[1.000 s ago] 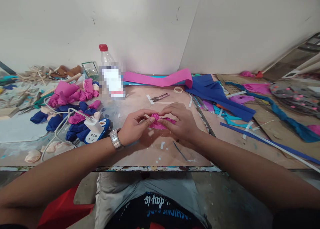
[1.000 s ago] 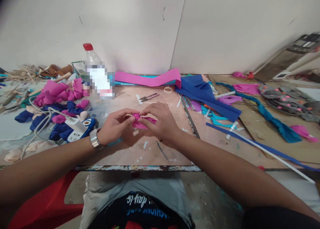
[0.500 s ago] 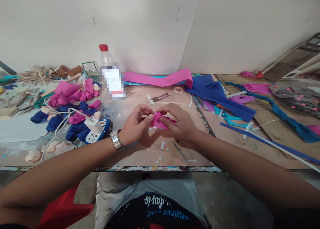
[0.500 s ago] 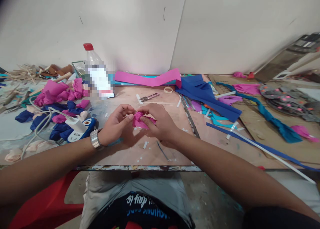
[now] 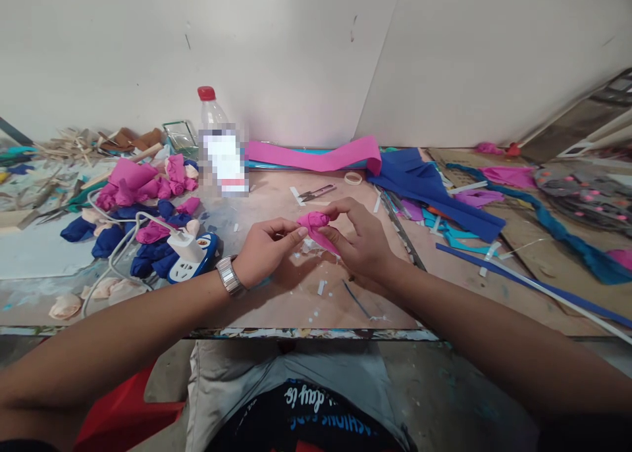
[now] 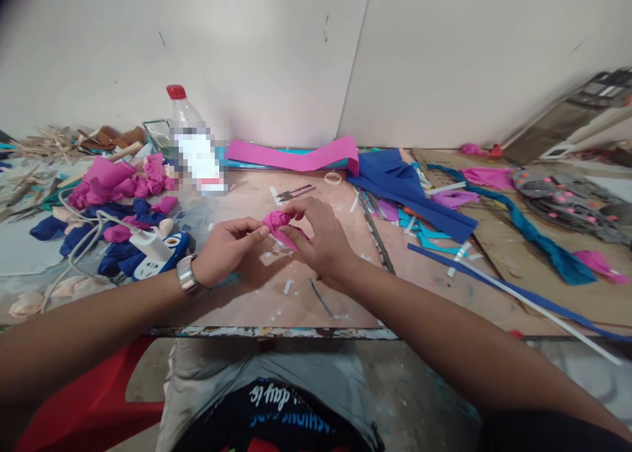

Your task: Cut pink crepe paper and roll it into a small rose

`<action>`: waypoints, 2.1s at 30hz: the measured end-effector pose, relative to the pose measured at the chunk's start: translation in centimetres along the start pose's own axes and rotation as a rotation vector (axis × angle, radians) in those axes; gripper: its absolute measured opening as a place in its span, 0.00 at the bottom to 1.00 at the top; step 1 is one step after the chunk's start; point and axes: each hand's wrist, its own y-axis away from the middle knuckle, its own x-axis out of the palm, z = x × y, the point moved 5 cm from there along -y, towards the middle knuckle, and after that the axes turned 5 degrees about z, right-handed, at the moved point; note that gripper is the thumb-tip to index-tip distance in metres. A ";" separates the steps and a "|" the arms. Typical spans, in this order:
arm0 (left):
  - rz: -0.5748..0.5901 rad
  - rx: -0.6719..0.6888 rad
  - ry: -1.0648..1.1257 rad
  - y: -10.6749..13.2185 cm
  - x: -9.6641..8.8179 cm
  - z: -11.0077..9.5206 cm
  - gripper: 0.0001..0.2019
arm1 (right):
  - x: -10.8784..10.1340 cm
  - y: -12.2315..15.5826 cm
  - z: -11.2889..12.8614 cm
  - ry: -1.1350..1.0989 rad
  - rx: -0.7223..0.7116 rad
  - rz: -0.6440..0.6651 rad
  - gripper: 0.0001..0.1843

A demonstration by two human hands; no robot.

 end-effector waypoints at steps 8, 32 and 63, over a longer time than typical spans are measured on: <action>-0.021 -0.049 0.172 -0.2 -0.1 0.4 0.16 | 0.1 0.3 -0.3 -0.030 0.033 -0.012 0.13; 0.092 0.319 -0.448 0.7 0.7 -0.5 0.14 | 1.0 0.3 -0.2 -0.004 0.029 0.135 0.17; 0.067 0.306 -0.099 0.4 0.2 -0.9 0.12 | 0.6 0.1 0.3 -0.025 -0.007 0.123 0.08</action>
